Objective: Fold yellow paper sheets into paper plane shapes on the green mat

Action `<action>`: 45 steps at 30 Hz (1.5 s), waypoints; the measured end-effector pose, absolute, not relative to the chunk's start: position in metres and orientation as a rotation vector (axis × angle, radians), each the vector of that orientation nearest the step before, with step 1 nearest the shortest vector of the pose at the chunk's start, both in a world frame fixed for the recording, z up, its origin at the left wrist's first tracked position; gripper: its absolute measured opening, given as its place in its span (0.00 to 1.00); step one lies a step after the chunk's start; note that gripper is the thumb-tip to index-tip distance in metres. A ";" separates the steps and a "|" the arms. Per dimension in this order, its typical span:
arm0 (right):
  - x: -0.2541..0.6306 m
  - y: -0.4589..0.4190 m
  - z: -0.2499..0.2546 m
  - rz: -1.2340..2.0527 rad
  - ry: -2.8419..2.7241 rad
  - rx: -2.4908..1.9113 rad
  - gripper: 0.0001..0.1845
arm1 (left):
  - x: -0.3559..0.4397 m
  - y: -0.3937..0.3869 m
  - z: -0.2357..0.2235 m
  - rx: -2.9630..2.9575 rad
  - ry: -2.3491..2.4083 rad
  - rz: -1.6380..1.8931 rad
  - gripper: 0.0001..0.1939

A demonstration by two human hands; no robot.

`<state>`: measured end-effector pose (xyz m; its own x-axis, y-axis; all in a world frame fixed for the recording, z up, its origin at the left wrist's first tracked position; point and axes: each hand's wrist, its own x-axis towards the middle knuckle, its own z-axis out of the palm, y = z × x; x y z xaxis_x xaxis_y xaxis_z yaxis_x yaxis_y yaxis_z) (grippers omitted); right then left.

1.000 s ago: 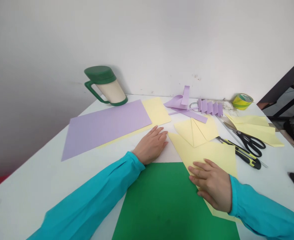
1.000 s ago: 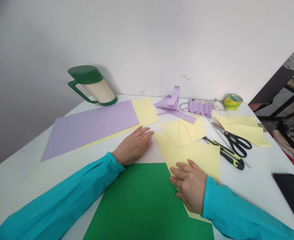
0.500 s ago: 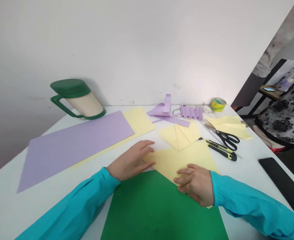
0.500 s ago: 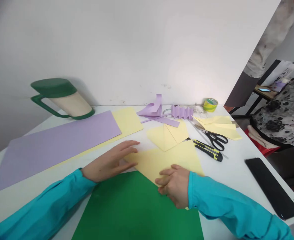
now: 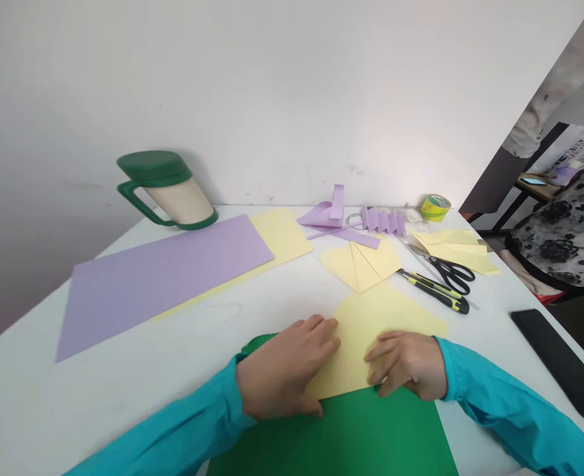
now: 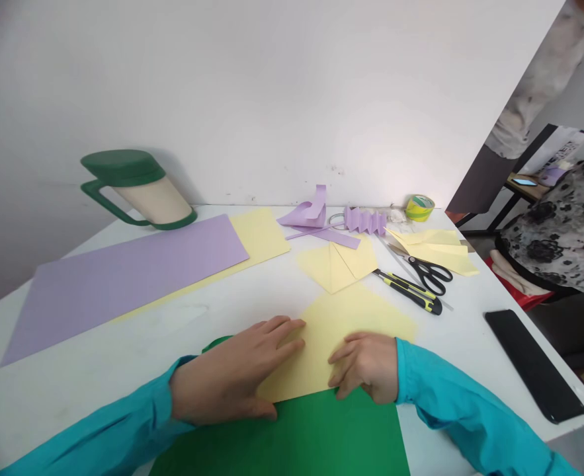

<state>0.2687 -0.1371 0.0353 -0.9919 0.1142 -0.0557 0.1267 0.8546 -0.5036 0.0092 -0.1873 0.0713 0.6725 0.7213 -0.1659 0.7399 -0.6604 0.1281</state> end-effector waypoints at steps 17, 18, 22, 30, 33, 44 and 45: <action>0.276 -0.152 0.037 -0.686 3.177 0.615 0.33 | 0.027 -0.211 0.081 3.093 1.149 -0.371 0.10; 0.278 -0.152 0.040 -0.726 3.175 0.604 0.34 | 0.020 -0.208 0.085 3.104 1.150 -0.270 0.10; 0.287 -0.153 0.049 -1.015 3.195 0.498 0.35 | -0.012 -0.184 0.092 3.081 1.094 0.210 0.13; 0.296 -0.125 0.025 -0.985 3.311 0.733 0.22 | -0.039 -0.128 0.039 2.863 1.253 0.708 0.22; 0.292 -0.123 0.016 -0.855 3.281 0.712 0.26 | -0.033 -0.127 0.024 2.712 1.263 0.889 0.19; 0.273 -0.143 0.021 -0.359 3.122 0.925 0.24 | 0.011 -0.146 0.050 2.729 1.284 0.789 0.19; 0.273 -0.145 0.022 -0.310 3.117 0.955 0.25 | 0.016 -0.161 0.053 2.744 1.226 0.661 0.17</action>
